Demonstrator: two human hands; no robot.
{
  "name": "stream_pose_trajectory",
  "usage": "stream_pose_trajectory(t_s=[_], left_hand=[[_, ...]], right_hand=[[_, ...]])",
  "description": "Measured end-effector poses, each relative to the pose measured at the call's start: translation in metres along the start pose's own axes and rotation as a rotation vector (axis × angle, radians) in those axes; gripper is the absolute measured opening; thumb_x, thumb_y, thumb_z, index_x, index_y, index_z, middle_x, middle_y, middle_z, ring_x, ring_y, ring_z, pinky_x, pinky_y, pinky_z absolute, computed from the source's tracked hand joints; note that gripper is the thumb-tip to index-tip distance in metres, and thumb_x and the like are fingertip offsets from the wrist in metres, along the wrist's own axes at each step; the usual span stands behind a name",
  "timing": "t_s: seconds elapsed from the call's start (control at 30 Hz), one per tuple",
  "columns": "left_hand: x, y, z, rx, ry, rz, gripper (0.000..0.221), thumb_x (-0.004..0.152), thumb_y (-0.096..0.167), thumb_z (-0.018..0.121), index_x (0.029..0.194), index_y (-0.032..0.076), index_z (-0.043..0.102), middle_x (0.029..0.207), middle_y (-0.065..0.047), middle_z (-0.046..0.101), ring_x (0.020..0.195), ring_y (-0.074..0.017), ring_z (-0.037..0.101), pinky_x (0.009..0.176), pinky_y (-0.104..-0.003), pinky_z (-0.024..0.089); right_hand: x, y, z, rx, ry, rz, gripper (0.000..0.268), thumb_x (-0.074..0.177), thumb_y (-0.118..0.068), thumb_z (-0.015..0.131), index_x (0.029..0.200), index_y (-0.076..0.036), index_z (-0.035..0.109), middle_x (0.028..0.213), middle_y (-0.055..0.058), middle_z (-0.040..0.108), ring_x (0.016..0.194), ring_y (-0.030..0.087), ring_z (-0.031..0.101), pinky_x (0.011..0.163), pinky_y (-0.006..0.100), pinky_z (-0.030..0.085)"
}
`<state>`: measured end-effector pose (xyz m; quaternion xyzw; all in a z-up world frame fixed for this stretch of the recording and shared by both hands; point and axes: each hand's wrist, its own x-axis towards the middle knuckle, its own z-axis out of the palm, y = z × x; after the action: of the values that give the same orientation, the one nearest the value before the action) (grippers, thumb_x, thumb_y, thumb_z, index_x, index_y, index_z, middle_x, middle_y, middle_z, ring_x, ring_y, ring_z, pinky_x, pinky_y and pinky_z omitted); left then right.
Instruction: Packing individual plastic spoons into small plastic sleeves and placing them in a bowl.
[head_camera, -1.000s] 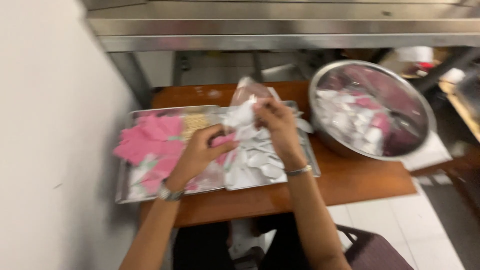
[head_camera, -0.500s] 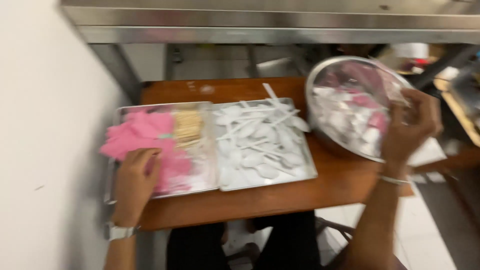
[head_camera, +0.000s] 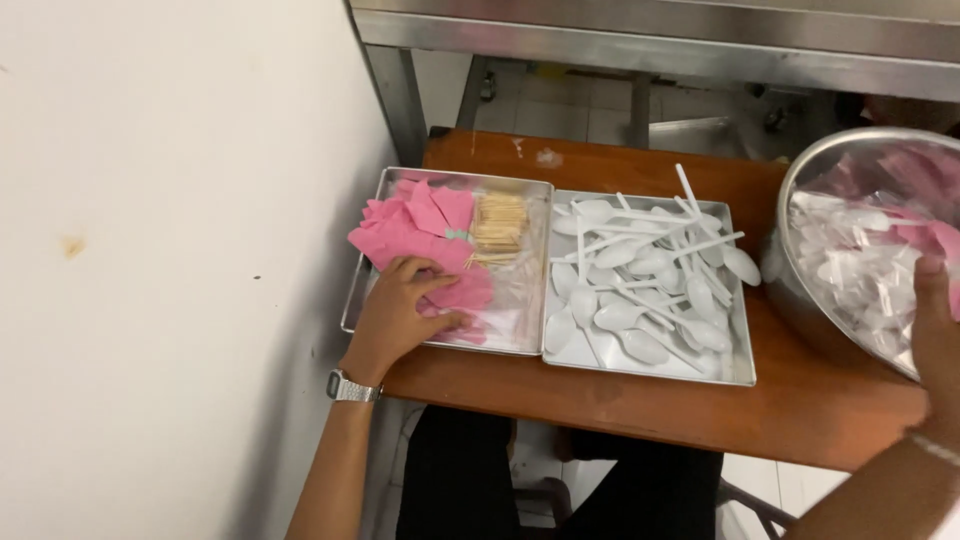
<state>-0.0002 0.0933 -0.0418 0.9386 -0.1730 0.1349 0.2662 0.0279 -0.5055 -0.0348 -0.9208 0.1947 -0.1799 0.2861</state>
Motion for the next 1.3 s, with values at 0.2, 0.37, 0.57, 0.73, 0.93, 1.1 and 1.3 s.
stream_pose_trajectory(t_s=[0.2,0.37,0.57,0.73,0.93,1.1,1.3], left_hand=[[0.001,0.012,-0.006,-0.099,-0.027,-0.124,0.036,0.085,0.044,0.075,0.105,0.014,0.082,0.115,0.002,0.064,0.115,-0.0147,0.057,0.095,-0.034,0.049],[0.001,0.007,-0.004,-0.109,0.001,-0.185,0.02,0.1,0.036,0.064,0.109,0.025,0.079,0.107,0.002,0.075,0.109,-0.02,0.07,0.096,-0.033,0.054],[-0.005,-0.006,-0.004,-0.247,0.094,-0.327,0.023,0.106,0.033,0.054,0.118,0.018,0.068,0.102,-0.015,0.077,0.103,-0.0341,0.071,0.085,-0.044,0.058],[-0.003,0.01,-0.015,-0.316,0.158,-0.411,0.024,0.106,0.028,0.05,0.117,0.014,0.065,0.101,-0.023,0.075,0.101,-0.0448,0.069,0.084,-0.053,0.056],[-0.006,-0.001,-0.01,-0.537,0.244,-0.467,0.032,0.109,0.035,0.045,0.115,0.016,0.07,0.109,-0.015,0.077,0.107,-0.0356,0.071,0.09,-0.044,0.057],[-0.001,0.02,-0.025,-0.577,0.572,-0.402,0.037,0.109,0.03,0.043,0.106,0.01,0.074,0.074,0.009,0.059,0.054,-0.0029,0.019,0.048,-0.024,0.014],[0.005,0.021,-0.028,-0.733,0.735,-0.432,0.034,0.106,0.029,0.047,0.117,0.004,0.067,0.12,-0.009,0.072,0.116,-0.0166,0.066,0.094,-0.027,0.052]], right_hand=[[-0.091,-0.132,0.023,0.336,0.174,-0.669,0.025,0.107,0.018,0.055,0.13,0.009,0.058,0.128,0.023,0.062,0.106,0.033,0.055,0.102,0.043,0.042],[-0.121,-0.157,0.077,0.2,-0.399,-0.641,0.014,0.091,-0.013,0.076,0.104,-0.012,0.078,0.096,0.004,0.076,0.091,0.024,0.072,0.084,0.034,0.057],[-0.12,-0.157,0.094,0.01,-0.45,-0.642,0.029,0.09,-0.024,0.078,0.118,-0.018,0.079,0.102,0.008,0.064,0.103,0.03,0.065,0.097,0.039,0.055],[-0.118,-0.15,0.105,0.005,-0.394,-0.717,0.016,0.094,-0.026,0.075,0.102,-0.013,0.079,0.104,0.01,0.064,0.1,0.031,0.066,0.095,0.039,0.055],[-0.118,-0.149,0.098,-0.021,-0.262,-0.753,0.028,0.094,-0.028,0.075,0.119,-0.014,0.075,0.116,0.012,0.06,0.104,0.035,0.065,0.096,0.042,0.055],[-0.118,-0.143,0.104,-0.01,-0.274,-0.744,0.035,0.095,-0.01,0.071,0.13,-0.009,0.072,0.105,0.012,0.058,0.096,0.031,0.056,0.089,0.042,0.049],[-0.121,-0.147,0.103,0.082,-0.325,-0.596,0.034,0.098,0.0,0.065,0.132,-0.003,0.068,0.097,0.01,0.065,0.094,0.027,0.06,0.083,0.039,0.05]])
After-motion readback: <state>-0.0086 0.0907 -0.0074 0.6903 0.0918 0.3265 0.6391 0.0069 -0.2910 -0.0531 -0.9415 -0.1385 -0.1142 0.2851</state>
